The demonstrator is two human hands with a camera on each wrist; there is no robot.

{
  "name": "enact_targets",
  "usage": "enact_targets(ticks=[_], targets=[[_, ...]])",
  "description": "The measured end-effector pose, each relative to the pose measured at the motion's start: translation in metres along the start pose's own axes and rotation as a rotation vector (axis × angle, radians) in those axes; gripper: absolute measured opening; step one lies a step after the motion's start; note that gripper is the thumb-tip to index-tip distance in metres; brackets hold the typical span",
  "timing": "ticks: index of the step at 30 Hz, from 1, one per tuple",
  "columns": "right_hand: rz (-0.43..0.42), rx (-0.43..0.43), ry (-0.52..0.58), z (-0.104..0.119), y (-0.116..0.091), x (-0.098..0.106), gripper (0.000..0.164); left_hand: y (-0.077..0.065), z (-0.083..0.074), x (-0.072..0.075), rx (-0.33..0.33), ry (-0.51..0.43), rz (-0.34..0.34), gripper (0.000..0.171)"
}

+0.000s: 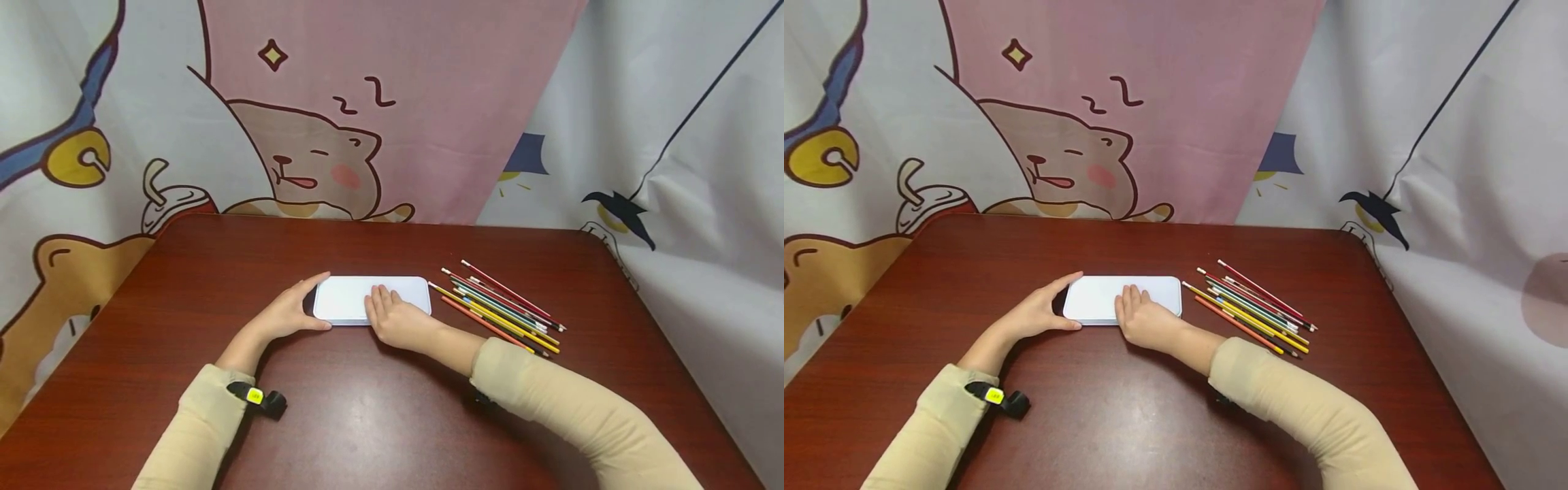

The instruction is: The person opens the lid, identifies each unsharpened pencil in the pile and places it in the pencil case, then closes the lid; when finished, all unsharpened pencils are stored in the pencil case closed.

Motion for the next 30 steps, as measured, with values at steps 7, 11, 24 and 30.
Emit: enact_targets(ticks=[7,11,24,30], targets=[[0.002,0.016,-0.045,0.002,-0.001,0.000,0.041,0.000,-0.001,0.000,-0.004,-0.002,-0.005,0.102],[0.010,0.025,-0.057,0.003,-0.001,0.000,0.042,0.000,-0.001,0.001,-0.007,-0.007,-0.004,0.102],[-0.010,-0.017,0.089,-0.009,-0.008,0.004,0.033,0.001,0.000,0.000,-0.016,0.000,-0.001,0.103],[0.043,-0.065,0.260,-0.017,-0.016,-0.002,0.040,0.000,-0.001,-0.001,-0.019,-0.003,0.006,0.103]])
Point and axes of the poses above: each hand's wrist, its own y-axis towards the middle knuckle, its own x-axis out of the back of the hand, z = x × y, the point moved 5 cm from there along y, towards the middle knuckle, and after that the axes turned 4 degrees about -z, right-handed, at the moved point
